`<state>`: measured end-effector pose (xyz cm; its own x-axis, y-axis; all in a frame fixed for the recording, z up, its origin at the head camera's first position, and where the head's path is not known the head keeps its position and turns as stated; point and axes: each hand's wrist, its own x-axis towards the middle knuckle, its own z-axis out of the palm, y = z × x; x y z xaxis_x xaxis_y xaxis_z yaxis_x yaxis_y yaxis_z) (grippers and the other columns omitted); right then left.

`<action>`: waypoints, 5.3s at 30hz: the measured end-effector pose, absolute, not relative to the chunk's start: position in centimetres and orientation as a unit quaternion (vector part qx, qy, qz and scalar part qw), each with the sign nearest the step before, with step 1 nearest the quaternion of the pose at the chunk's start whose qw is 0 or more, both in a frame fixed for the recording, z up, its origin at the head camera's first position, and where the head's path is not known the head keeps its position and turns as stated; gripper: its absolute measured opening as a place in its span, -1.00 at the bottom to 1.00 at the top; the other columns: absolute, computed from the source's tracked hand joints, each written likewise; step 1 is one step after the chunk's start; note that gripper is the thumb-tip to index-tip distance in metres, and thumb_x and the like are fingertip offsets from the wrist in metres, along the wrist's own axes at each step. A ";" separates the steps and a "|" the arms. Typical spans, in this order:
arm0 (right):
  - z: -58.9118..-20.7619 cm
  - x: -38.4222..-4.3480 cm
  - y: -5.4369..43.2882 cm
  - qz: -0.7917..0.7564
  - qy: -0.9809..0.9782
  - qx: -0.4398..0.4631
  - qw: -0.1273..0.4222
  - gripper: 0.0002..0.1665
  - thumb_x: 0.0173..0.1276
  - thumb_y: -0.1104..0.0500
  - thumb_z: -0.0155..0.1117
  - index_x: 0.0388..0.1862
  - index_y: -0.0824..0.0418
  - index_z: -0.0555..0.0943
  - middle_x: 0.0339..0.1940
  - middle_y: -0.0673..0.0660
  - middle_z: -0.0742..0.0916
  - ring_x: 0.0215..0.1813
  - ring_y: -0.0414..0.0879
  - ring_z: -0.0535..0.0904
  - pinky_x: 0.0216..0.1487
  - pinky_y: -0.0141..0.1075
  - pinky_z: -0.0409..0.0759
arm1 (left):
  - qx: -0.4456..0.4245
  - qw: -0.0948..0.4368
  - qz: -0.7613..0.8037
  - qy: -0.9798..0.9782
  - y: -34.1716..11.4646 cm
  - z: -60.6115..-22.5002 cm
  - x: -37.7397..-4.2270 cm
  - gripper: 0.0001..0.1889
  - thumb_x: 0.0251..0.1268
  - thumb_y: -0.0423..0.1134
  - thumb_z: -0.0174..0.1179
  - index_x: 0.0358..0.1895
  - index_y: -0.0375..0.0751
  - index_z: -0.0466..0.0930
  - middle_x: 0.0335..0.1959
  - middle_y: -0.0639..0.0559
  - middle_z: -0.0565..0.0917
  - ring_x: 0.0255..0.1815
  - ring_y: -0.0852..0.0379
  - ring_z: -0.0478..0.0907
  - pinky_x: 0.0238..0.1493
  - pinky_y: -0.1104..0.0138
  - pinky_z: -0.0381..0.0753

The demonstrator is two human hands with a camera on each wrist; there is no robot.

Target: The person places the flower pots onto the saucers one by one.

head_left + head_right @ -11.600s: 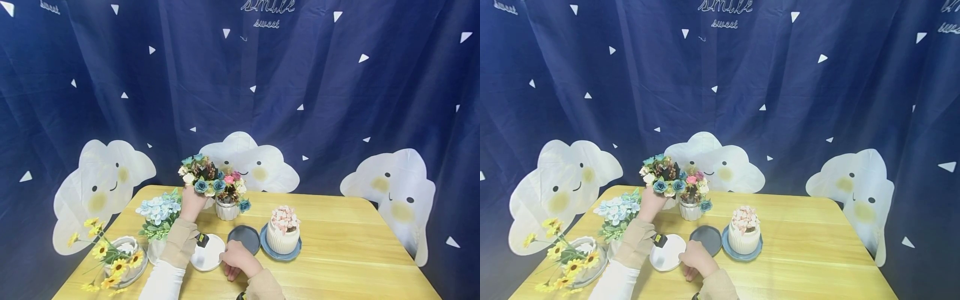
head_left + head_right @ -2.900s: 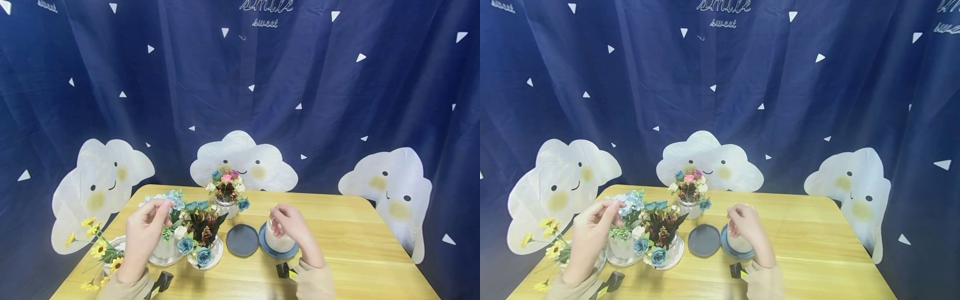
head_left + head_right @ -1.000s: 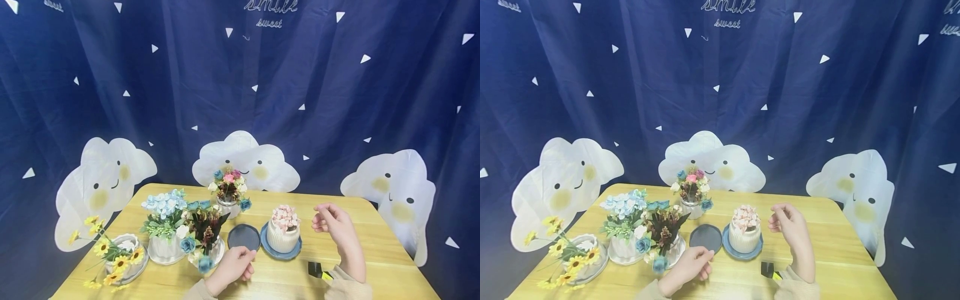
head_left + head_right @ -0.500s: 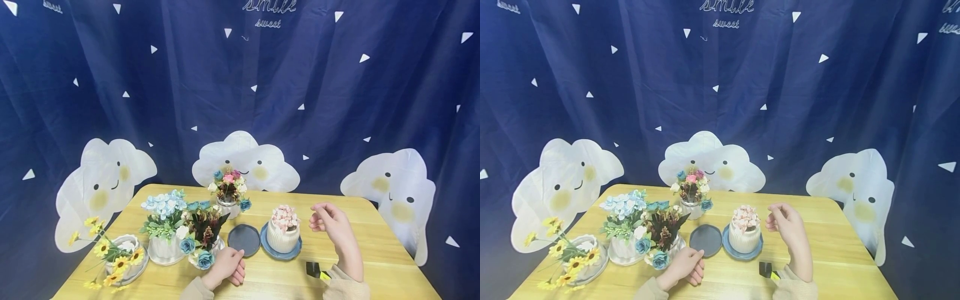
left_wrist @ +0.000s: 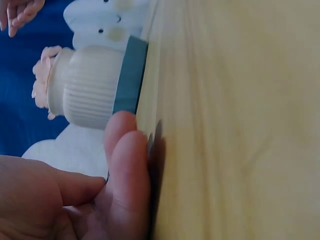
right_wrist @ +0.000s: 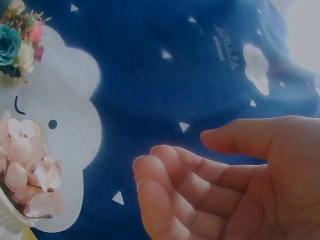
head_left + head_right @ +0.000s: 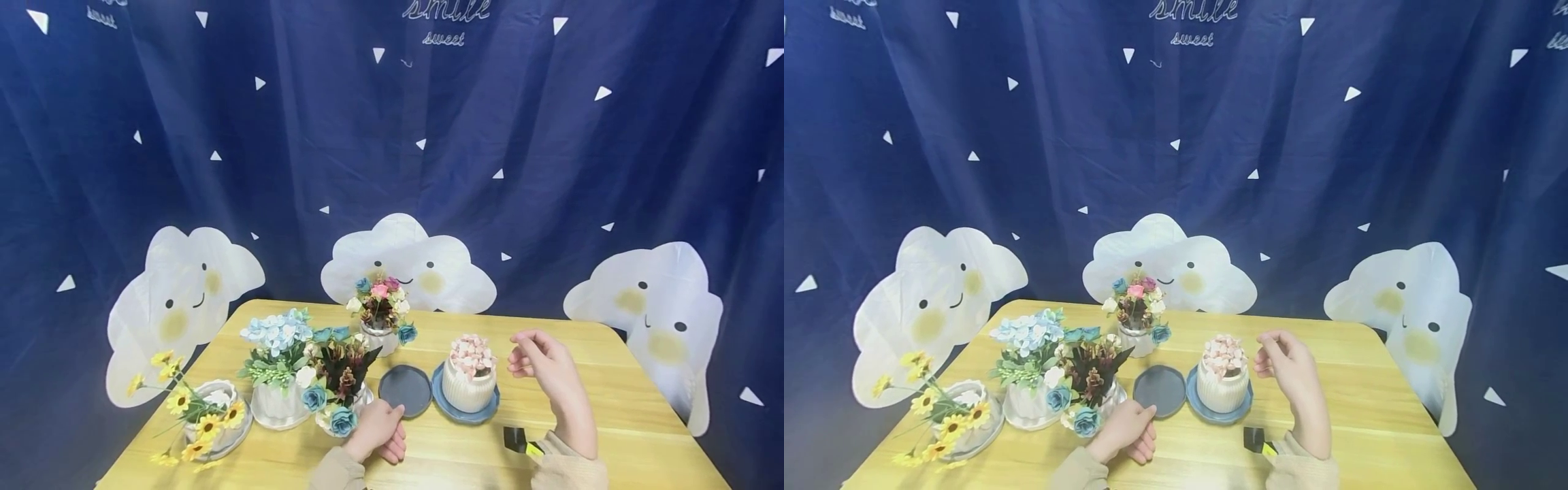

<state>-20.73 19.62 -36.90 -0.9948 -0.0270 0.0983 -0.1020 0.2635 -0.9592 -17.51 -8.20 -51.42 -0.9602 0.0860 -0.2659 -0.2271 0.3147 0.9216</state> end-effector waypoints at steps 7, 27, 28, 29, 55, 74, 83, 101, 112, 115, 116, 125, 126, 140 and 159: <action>-37.1 -20.8 19.3 0.604 -0.795 0.039 0.025 -0.66 0.55 0.19 -0.05 0.01 0.49 0.45 -0.50 0.06 0.63 -0.47 -0.19 0.64 -0.33 -0.36 0.72 | -0.056 0.133 0.576 0.804 -8.0 -51.5 -17.7 -0.54 0.48 -0.21 -0.07 -0.60 -0.40 0.56 -0.78 -0.14 0.63 -0.83 0.14 0.58 -0.71 0.22 0.66; -37.5 -21.5 14.6 0.592 -0.803 0.065 0.018 -0.70 0.50 0.21 0.06 -0.05 0.47 0.54 -0.44 0.17 0.67 -0.44 -0.17 0.63 -0.38 -0.35 0.69 | -0.054 0.173 0.626 0.759 -9.3 -52.4 -16.0 -0.59 0.49 -0.21 -0.07 -0.51 -0.40 0.53 -0.76 -0.05 0.63 -0.76 0.16 0.62 -0.62 0.17 0.71; -37.6 -21.7 14.0 0.589 -0.805 0.069 0.019 -0.70 0.49 0.20 0.08 -0.05 0.45 0.55 -0.41 0.20 0.69 -0.42 -0.17 0.63 -0.37 -0.36 0.68 | -0.053 0.173 0.627 0.757 -9.3 -52.5 -16.1 -0.59 0.49 -0.21 -0.08 -0.51 -0.40 0.53 -0.76 -0.05 0.63 -0.76 0.16 0.62 -0.61 0.17 0.71; -37.8 -21.8 13.5 0.588 -0.805 0.073 0.015 -0.71 0.48 0.19 0.11 -0.05 0.43 0.56 -0.37 0.22 0.70 -0.41 -0.15 0.63 -0.41 -0.37 0.65 | -0.051 0.173 0.628 0.757 -9.3 -52.6 -16.1 -0.59 0.50 -0.21 -0.08 -0.50 -0.40 0.53 -0.75 -0.05 0.63 -0.76 0.16 0.62 -0.61 0.17 0.71; -44.5 -28.5 3.9 0.436 -0.893 0.108 -0.027 -0.15 0.00 0.19 0.47 0.27 0.48 0.40 0.09 0.42 0.65 0.12 0.28 0.58 0.14 0.08 0.60 | -0.050 0.169 0.644 0.744 -9.5 -52.4 -16.0 -0.58 0.47 -0.22 -0.04 -0.53 -0.44 0.56 -0.73 -0.17 0.66 -0.78 0.15 0.61 -0.62 0.15 0.71; -47.5 -32.4 0.8 0.466 -0.867 0.175 0.035 -0.23 -0.03 0.17 0.53 0.19 0.37 0.49 0.08 0.35 0.68 0.14 0.26 0.59 0.24 0.09 0.53 | -0.048 0.167 0.641 0.748 -9.5 -52.5 -16.1 -0.57 0.46 -0.21 -0.04 -0.52 -0.47 0.57 -0.72 -0.19 0.67 -0.75 0.11 0.63 -0.61 0.13 0.71; -48.5 -32.9 -0.5 0.516 -0.828 0.213 0.058 -0.16 -0.07 0.23 0.56 0.21 0.44 0.44 0.10 0.39 0.65 0.14 0.25 0.59 0.26 0.08 0.52 | -0.054 0.167 0.642 0.747 -9.6 -52.6 -16.0 -0.58 0.45 -0.22 -0.03 -0.53 -0.46 0.57 -0.70 -0.25 0.67 -0.76 0.08 0.64 -0.63 0.14 0.70; -48.5 -33.5 -1.6 0.573 -0.795 0.196 0.018 0.04 -0.03 0.28 0.56 0.40 0.39 0.23 0.30 0.40 0.51 0.32 0.27 0.44 0.41 0.09 0.37 | -0.045 0.166 0.648 0.742 -9.3 -52.6 -15.6 -0.60 0.46 -0.23 -0.07 -0.52 -0.42 0.54 -0.72 -0.15 0.66 -0.77 0.15 0.61 -0.62 0.14 0.71; -48.5 -33.7 -1.5 0.574 -0.797 0.185 0.014 0.05 -0.05 0.26 0.58 0.40 0.39 0.24 0.29 0.40 0.52 0.31 0.27 0.45 0.40 0.09 0.39 | -0.046 0.167 0.651 0.739 -9.4 -52.5 -15.7 -0.60 0.45 -0.23 -0.07 -0.53 -0.41 0.54 -0.73 -0.13 0.66 -0.77 0.16 0.60 -0.63 0.15 0.70; -48.4 -33.7 -1.5 0.567 -0.803 0.184 0.011 0.02 -0.06 0.24 0.60 0.37 0.39 0.28 0.26 0.40 0.54 0.29 0.27 0.47 0.37 0.09 0.42 | -0.046 0.167 0.653 0.737 -9.4 -52.5 -15.7 -0.60 0.46 -0.23 -0.08 -0.54 -0.41 0.53 -0.74 -0.10 0.65 -0.77 0.16 0.60 -0.63 0.15 0.70; -48.4 -33.8 -1.5 0.563 -0.806 0.184 0.012 0.02 -0.06 0.24 0.60 0.36 0.39 0.29 0.25 0.40 0.54 0.29 0.27 0.47 0.36 0.09 0.43 | -0.046 0.167 0.653 0.737 -9.4 -52.5 -15.8 -0.59 0.46 -0.23 -0.08 -0.54 -0.41 0.53 -0.74 -0.10 0.65 -0.77 0.16 0.60 -0.63 0.14 0.70; -48.1 -33.9 -1.5 0.565 -0.809 0.163 0.000 0.00 -0.12 0.25 0.63 0.33 0.36 0.34 0.24 0.37 0.57 0.28 0.26 0.48 0.37 0.09 0.43 | -0.049 0.170 0.652 0.737 -9.3 -52.5 -15.7 -0.59 0.47 -0.24 -0.08 -0.54 -0.40 0.53 -0.75 -0.08 0.64 -0.77 0.16 0.60 -0.62 0.14 0.71; -48.1 -33.9 -1.5 0.564 -0.811 0.156 -0.002 0.00 -0.12 0.25 0.63 0.32 0.35 0.35 0.23 0.37 0.57 0.28 0.26 0.48 0.36 0.09 0.44 | -0.049 0.171 0.652 0.737 -9.3 -52.5 -15.7 -0.59 0.47 -0.24 -0.09 -0.54 -0.40 0.53 -0.75 -0.08 0.64 -0.77 0.16 0.60 -0.62 0.14 0.71; -47.4 -33.5 -0.7 0.548 -0.817 0.171 0.051 -0.04 -0.09 0.19 0.62 0.30 0.37 0.36 0.19 0.38 0.61 0.23 0.25 0.54 0.32 0.08 0.48 | -0.045 0.174 0.647 0.741 -9.4 -52.4 -15.7 -0.58 0.49 -0.22 -0.09 -0.51 -0.42 0.54 -0.72 -0.11 0.66 -0.76 0.17 0.61 -0.61 0.15 0.71; -44.0 -30.8 0.6 0.584 -0.796 0.150 0.062 0.02 -0.17 0.24 0.65 0.32 0.35 0.37 0.22 0.36 0.60 0.28 0.26 0.51 0.37 0.08 0.43 | -0.045 0.169 0.645 0.743 -9.6 -52.3 -16.0 -0.59 0.49 -0.22 -0.07 -0.50 -0.44 0.54 -0.74 -0.10 0.65 -0.77 0.15 0.61 -0.60 0.14 0.71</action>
<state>-30.77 0.59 -44.02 -0.9475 -0.1651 0.2740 -0.3109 0.2735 -0.9103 -15.98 -9.55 -52.33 -0.9385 0.1515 -0.3101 -0.2858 0.1627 0.9444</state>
